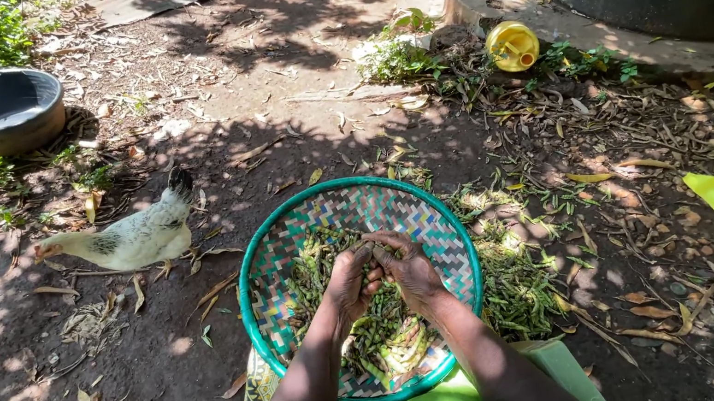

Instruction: Cleaning and sorting green beans by hand in a woven basket outdoors.

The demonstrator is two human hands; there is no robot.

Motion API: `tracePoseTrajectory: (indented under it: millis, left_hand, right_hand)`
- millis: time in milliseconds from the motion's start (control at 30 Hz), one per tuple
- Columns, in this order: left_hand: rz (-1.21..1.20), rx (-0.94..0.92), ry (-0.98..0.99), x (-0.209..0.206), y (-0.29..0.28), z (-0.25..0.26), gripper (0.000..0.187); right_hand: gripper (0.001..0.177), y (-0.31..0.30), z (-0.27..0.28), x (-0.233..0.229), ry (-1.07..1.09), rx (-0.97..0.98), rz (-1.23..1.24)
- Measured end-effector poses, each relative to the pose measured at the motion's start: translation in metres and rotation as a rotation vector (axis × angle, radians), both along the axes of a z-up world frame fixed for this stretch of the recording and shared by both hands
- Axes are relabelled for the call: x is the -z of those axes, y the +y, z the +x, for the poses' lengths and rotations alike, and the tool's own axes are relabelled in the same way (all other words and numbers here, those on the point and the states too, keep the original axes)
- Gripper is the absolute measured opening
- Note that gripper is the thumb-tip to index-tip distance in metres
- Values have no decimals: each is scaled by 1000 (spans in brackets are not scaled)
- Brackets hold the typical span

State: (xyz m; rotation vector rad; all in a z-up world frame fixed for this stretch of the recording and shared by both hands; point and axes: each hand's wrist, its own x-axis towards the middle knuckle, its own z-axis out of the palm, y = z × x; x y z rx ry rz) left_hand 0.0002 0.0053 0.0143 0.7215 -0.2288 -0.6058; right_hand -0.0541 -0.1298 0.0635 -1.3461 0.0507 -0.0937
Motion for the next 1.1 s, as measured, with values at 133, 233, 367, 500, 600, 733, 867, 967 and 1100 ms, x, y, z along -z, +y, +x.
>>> tracePoseTrajectory:
  millis: [133, 233, 367, 500, 600, 733, 867, 967, 1100]
  left_hand:
    - [73, -11, 9, 4, -1, 1, 20]
    - [161, -24, -94, -22, 2, -5, 19]
    - [364, -16, -321, -60, 15, -31, 35]
    - [431, -70, -343, -49, 9, -23, 31]
    - [165, 36, -146, -7, 7, -2, 17]
    - [183, 44, -64, -43, 7, -16, 18]
    - [340, -10, -270, -45, 6, -20, 25]
    - [388, -108, -485, -18, 0, -14, 35]
    - [410, -124, -558, -30, 2, -22, 33]
  right_hand:
    - [25, -5, 2, 8, -12, -22, -15]
    - [25, -9, 3, 1, -39, -75, 106]
    - [20, -20, 6, 28, 177, -88, 296]
    - [16, -28, 17, 46, 1, -98, 240]
    - [14, -14, 7, 17, -137, -2, 11]
    - [15, -12, 2, 2, -257, 44, -134]
    - [13, -19, 6, 7, -258, 71, -250]
    - [12, -23, 9, 15, -185, 15, -107]
    - [14, -26, 11, 21, -70, -9, -79]
